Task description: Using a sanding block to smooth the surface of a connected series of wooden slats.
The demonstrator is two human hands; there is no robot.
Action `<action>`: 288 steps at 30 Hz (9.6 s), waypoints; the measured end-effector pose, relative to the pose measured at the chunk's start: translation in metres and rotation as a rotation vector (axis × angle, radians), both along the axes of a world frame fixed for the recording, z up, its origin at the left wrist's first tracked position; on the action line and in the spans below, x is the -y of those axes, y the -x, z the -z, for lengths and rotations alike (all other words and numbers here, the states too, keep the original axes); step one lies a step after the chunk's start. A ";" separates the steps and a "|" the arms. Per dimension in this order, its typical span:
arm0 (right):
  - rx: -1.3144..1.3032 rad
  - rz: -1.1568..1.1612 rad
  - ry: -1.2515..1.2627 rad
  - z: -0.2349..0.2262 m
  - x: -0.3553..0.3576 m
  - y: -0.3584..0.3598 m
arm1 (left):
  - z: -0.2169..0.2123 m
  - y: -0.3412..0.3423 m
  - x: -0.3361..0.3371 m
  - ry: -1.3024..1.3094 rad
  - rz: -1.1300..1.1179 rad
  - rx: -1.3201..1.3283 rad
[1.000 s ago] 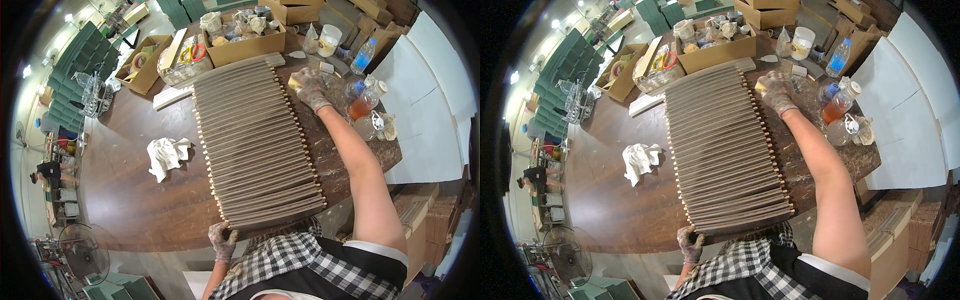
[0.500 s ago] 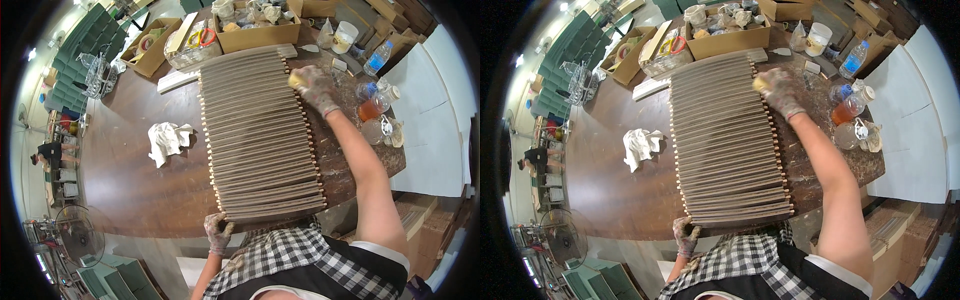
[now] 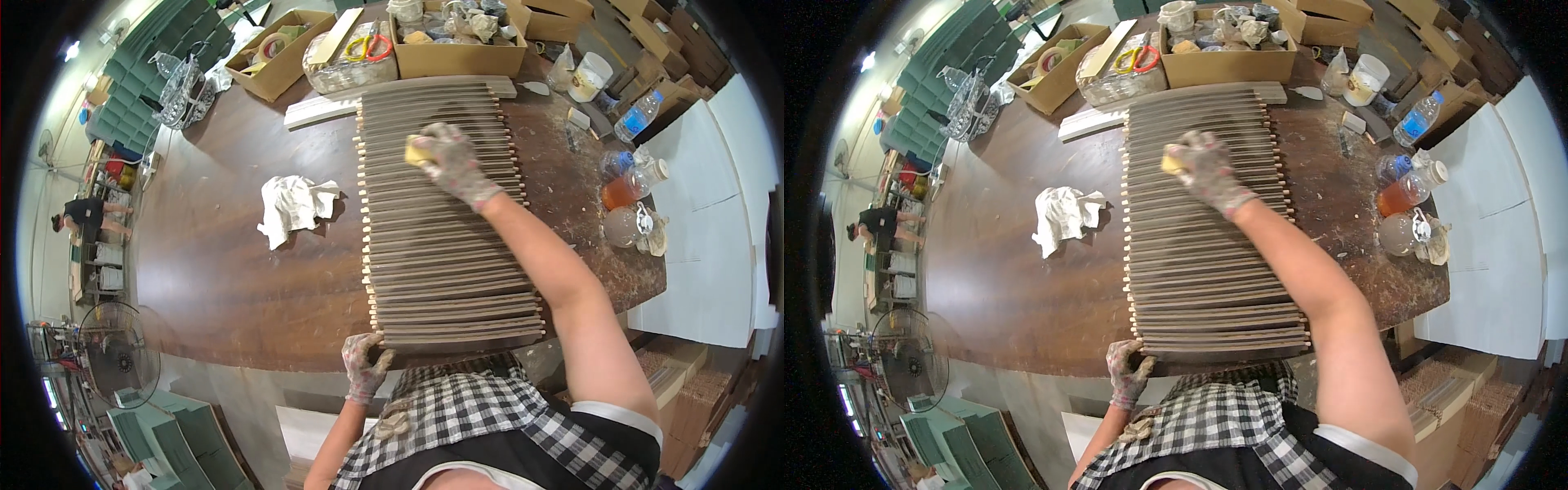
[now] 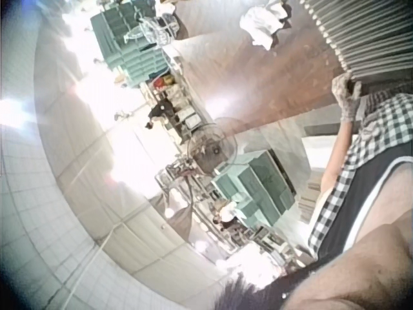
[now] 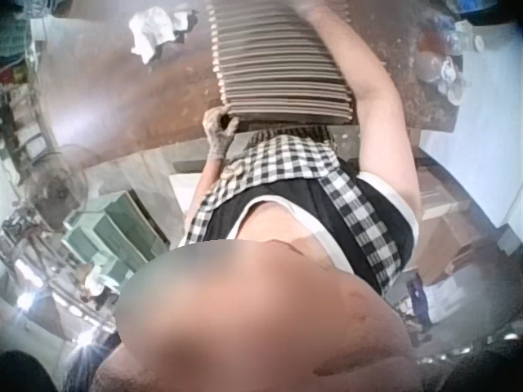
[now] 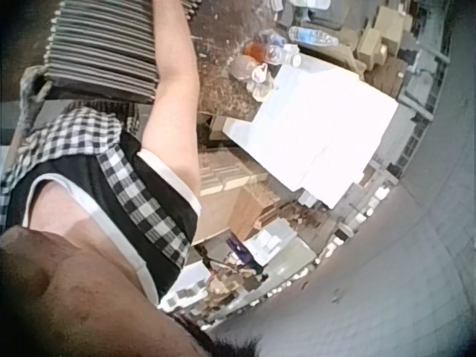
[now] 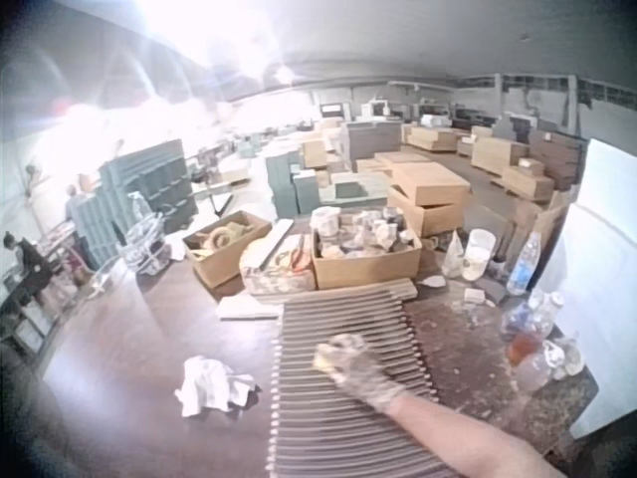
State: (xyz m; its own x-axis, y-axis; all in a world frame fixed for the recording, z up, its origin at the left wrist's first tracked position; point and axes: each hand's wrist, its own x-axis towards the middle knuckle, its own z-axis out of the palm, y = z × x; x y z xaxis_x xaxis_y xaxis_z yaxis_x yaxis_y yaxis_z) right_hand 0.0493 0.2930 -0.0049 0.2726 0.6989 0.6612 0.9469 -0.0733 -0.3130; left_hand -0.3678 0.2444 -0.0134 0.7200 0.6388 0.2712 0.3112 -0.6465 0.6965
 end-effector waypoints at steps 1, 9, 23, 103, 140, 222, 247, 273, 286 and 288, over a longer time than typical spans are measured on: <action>-0.013 -0.016 0.094 0.002 -0.019 0.012 | 0.000 0.000 0.000 -0.002 -0.003 -0.011; -0.010 0.114 0.352 -0.042 0.055 -0.040 | 0.005 0.001 -0.002 0.000 0.013 0.025; 0.072 -0.145 0.251 -0.013 -0.034 0.023 | 0.002 -0.002 0.000 -0.009 -0.027 0.008; 0.079 -0.001 0.375 -0.051 0.042 0.028 | 0.006 0.000 0.001 -0.041 -0.043 0.004; 0.098 -0.132 0.182 -0.020 0.073 0.024 | 0.014 -0.001 -0.002 -0.036 -0.003 0.117; -0.172 0.174 0.045 -0.033 0.148 0.019 | 0.024 0.007 -0.001 0.093 -0.087 0.007; -0.049 0.398 0.313 -0.025 0.186 -0.055 | 0.016 0.006 0.003 0.048 -0.081 -0.007; -0.025 0.207 0.316 -0.030 0.104 -0.102 | 0.017 0.007 0.004 0.166 -0.160 -0.023; 0.040 0.166 0.361 -0.025 0.111 -0.118 | 0.008 0.001 0.004 0.046 -0.104 -0.037; 0.026 0.309 0.410 -0.030 0.135 -0.133 | 0.008 0.001 0.004 0.042 -0.101 -0.030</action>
